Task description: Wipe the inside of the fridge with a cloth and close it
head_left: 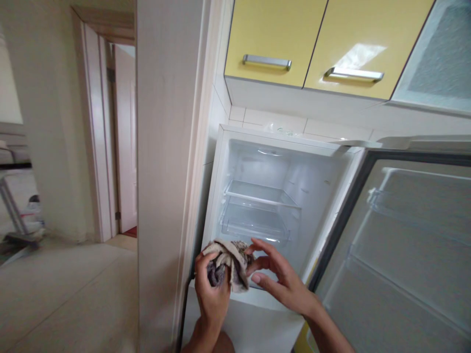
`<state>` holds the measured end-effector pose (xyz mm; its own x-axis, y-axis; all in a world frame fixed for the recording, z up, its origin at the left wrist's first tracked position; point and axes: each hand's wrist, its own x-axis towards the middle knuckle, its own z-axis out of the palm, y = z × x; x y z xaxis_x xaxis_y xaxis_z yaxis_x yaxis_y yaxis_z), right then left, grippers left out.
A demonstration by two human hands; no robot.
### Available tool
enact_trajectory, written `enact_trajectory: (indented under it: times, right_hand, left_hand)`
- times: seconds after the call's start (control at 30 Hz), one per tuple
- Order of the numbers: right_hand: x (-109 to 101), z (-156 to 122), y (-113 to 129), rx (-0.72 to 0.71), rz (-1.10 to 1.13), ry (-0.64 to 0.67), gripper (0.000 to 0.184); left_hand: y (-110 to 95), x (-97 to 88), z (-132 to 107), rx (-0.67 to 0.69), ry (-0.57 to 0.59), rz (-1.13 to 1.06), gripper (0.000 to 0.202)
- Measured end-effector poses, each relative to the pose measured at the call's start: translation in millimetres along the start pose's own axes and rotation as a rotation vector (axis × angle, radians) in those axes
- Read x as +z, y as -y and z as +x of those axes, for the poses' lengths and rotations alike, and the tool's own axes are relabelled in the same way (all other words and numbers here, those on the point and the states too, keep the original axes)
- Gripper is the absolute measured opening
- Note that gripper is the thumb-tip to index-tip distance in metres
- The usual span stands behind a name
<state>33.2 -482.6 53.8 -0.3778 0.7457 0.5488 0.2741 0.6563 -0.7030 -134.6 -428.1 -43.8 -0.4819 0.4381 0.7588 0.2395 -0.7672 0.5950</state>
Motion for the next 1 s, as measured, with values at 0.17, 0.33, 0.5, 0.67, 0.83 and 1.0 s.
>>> enact_trajectory:
  times: [0.17,0.33,0.5,0.67,0.83,1.0]
  right_hand:
    - [-3.4,20.9,1.0,-0.045,-0.306,-0.102,0.055]
    - [-5.1,34.2,8.4,-0.059,-0.353,-0.078,0.081]
    - [-6.1,38.0,6.4,-0.079,-0.301,0.020,0.100]
    - [-0.7,37.0,-17.1,0.013,-0.060,-0.191,0.112]
    - [9.4,45.2,-24.2,0.145,0.510,-0.193,0.106]
    - [9.2,63.2,-17.7,0.121,0.671,-0.420,0.109]
  left_hand:
    - [-3.8,21.7,21.5,0.272,-0.025,-0.080,0.087]
    - [-7.4,27.7,64.1,0.565,0.036,0.112,0.037]
    - [-14.2,42.6,93.7,0.668,0.014,0.098,0.028]
    - [-17.7,56.3,95.6,0.732,-0.001,0.100,0.023]
    - [-12.6,69.3,80.4,0.780,-0.047,0.056,0.015]
    - [-3.3,81.7,66.2,0.712,0.158,-0.052,0.041]
